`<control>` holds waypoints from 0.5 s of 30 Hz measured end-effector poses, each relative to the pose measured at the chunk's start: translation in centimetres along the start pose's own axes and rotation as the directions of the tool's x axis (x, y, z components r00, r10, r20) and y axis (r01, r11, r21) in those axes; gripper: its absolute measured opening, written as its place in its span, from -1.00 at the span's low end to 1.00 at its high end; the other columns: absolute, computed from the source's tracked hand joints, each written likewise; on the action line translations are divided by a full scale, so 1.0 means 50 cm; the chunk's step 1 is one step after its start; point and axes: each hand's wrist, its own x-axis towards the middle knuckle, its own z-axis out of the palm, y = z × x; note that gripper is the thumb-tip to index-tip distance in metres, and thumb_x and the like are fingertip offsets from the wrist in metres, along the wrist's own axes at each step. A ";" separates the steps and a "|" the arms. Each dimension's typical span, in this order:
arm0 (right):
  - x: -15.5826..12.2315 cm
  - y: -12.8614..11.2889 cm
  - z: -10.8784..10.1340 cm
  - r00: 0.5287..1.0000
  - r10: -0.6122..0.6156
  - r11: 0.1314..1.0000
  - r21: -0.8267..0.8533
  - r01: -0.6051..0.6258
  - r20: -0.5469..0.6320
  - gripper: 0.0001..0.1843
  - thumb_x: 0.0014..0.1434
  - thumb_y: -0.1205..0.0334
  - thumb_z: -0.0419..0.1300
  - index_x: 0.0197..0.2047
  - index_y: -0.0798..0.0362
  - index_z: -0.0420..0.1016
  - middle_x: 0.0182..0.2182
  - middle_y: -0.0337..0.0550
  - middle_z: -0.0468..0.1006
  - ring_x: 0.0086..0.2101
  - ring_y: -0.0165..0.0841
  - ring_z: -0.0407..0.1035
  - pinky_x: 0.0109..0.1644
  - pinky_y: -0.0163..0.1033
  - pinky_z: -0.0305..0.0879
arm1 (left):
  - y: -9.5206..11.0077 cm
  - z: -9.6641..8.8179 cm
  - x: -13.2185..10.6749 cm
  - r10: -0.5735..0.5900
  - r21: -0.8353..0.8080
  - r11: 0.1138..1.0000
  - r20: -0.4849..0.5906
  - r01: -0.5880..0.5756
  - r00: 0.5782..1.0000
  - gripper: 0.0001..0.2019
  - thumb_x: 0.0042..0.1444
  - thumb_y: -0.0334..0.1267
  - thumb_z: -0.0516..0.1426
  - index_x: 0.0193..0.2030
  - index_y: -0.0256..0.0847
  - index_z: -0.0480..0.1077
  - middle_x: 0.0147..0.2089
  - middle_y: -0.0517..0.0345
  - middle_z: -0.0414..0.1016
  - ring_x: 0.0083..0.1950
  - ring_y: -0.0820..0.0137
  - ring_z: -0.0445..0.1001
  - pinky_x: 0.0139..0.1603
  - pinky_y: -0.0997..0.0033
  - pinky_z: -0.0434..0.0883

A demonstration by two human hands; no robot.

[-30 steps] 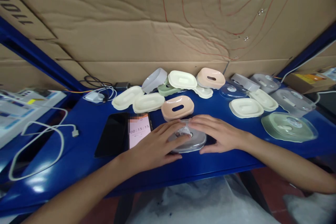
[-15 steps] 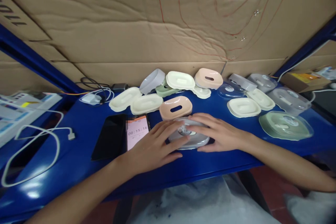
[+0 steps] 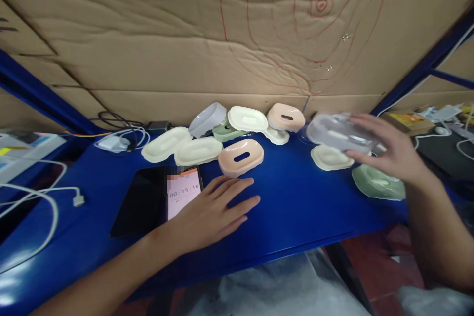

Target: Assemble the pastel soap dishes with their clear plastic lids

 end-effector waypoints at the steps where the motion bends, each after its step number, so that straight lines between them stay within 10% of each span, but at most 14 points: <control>1: -0.001 0.032 -0.016 0.998 0.045 0.997 -0.056 -0.047 -0.049 -0.26 0.27 -0.20 0.39 0.40 -0.08 0.44 0.34 0.06 0.49 0.34 0.00 0.36 0.46 0.06 0.23 | 0.000 0.001 0.000 0.003 0.003 1.000 0.004 -0.003 1.000 -0.65 0.46 -0.27 0.12 0.33 -0.08 0.46 0.40 -0.13 0.39 0.32 0.01 0.45 0.31 -0.12 0.48; 9: 0.003 0.323 -0.012 0.868 0.468 0.817 -0.295 -0.496 -0.163 -0.21 0.25 -0.16 0.33 0.40 0.13 0.44 0.25 0.23 0.54 0.23 -0.07 0.37 0.31 -0.10 0.21 | -0.003 0.007 -0.001 0.001 -0.001 1.000 0.033 -0.001 0.999 -0.73 0.47 -0.27 0.11 0.20 -0.12 0.54 0.40 -0.11 0.40 0.29 0.01 0.47 0.31 -0.14 0.48; 15: -0.010 0.403 0.054 0.865 0.487 0.808 -0.315 -0.498 -0.121 -0.14 0.19 -0.08 0.35 0.39 0.33 0.38 0.26 0.42 0.43 0.28 -0.01 0.26 0.34 -0.08 0.17 | -0.005 0.008 -0.002 -0.019 -0.030 0.999 0.023 0.020 1.000 -0.75 0.48 -0.27 0.11 0.16 -0.14 0.55 0.39 -0.11 0.42 0.33 0.00 0.45 0.33 -0.16 0.47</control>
